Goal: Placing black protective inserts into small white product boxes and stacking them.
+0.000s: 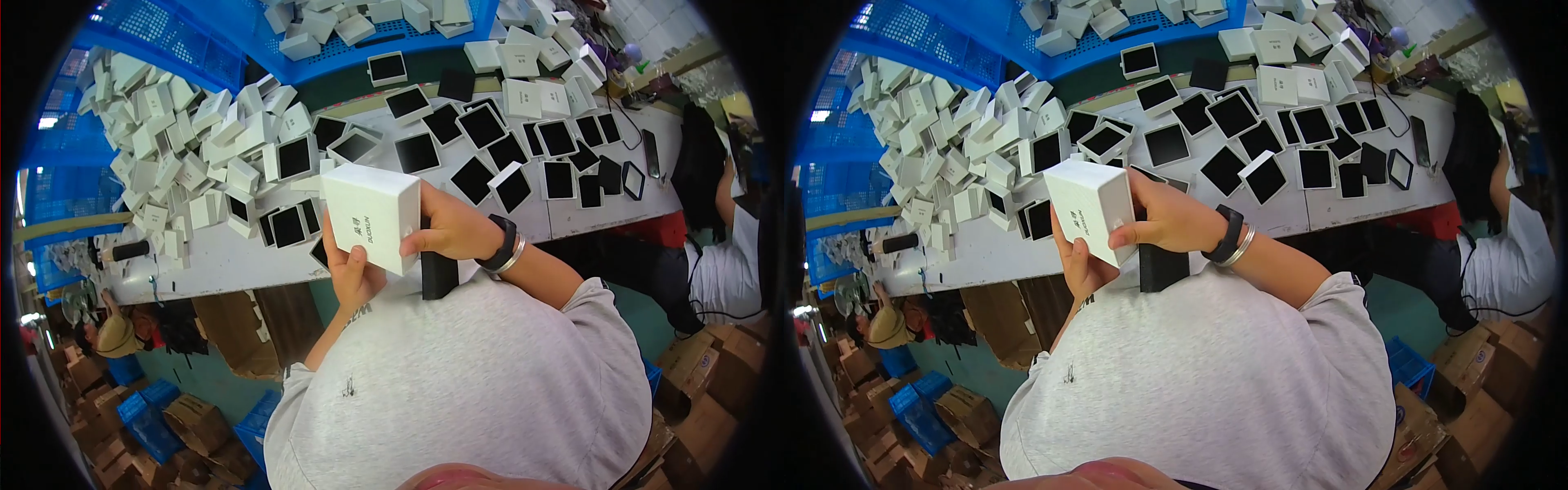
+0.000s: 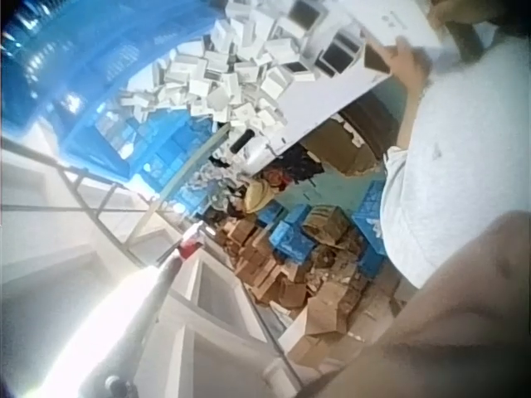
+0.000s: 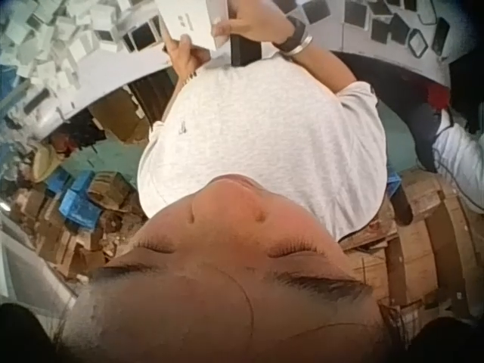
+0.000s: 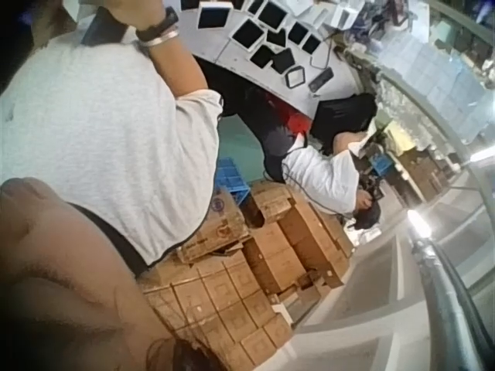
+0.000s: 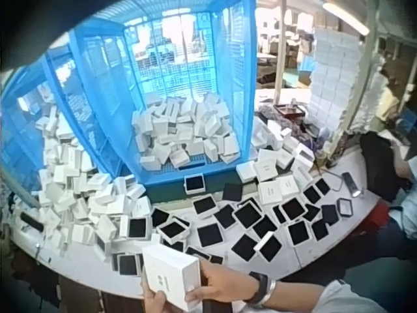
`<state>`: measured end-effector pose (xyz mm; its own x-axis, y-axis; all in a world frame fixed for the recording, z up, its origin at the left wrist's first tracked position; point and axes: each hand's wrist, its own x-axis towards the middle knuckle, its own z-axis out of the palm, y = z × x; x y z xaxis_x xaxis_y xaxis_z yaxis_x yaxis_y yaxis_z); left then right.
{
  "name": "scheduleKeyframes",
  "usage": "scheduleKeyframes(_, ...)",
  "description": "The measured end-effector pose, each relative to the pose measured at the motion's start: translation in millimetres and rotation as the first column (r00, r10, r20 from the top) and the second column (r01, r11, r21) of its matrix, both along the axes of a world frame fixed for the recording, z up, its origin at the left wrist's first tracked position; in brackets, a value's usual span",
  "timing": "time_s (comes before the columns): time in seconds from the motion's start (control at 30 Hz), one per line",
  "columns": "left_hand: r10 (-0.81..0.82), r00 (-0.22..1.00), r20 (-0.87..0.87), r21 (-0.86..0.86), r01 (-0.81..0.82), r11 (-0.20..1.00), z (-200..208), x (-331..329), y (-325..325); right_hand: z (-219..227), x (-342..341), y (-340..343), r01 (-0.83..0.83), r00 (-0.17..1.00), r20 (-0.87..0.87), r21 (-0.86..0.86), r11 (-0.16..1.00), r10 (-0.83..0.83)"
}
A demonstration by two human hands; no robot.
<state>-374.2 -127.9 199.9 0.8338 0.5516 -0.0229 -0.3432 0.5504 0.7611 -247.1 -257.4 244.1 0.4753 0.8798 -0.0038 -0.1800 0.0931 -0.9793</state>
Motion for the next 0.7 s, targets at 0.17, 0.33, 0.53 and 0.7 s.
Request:
scheduleKeyframes(0.17,-0.187,0.978,-0.089,-0.058,0.183,0.981,-15,-15,23,-29,18,13,-0.298,0.952,-0.111,-0.116,0.947,0.286)
scheduleKeyframes(0.33,-0.009,0.981,-0.192,-0.248,-0.039,0.968,-40,-46,66,-63,9,26,-0.335,0.942,-0.097,-0.197,0.921,0.321)
scheduleKeyframes(0.53,0.697,0.530,-0.483,0.123,-0.747,0.653,-126,-151,224,-82,3,39,-0.232,0.946,-0.298,-0.348,0.909,0.127)
scheduleKeyframes(0.7,0.823,0.175,-0.540,0.164,-0.938,0.307,-173,-250,287,-90,1,36,-0.382,0.913,-0.297,-0.386,0.840,0.279)
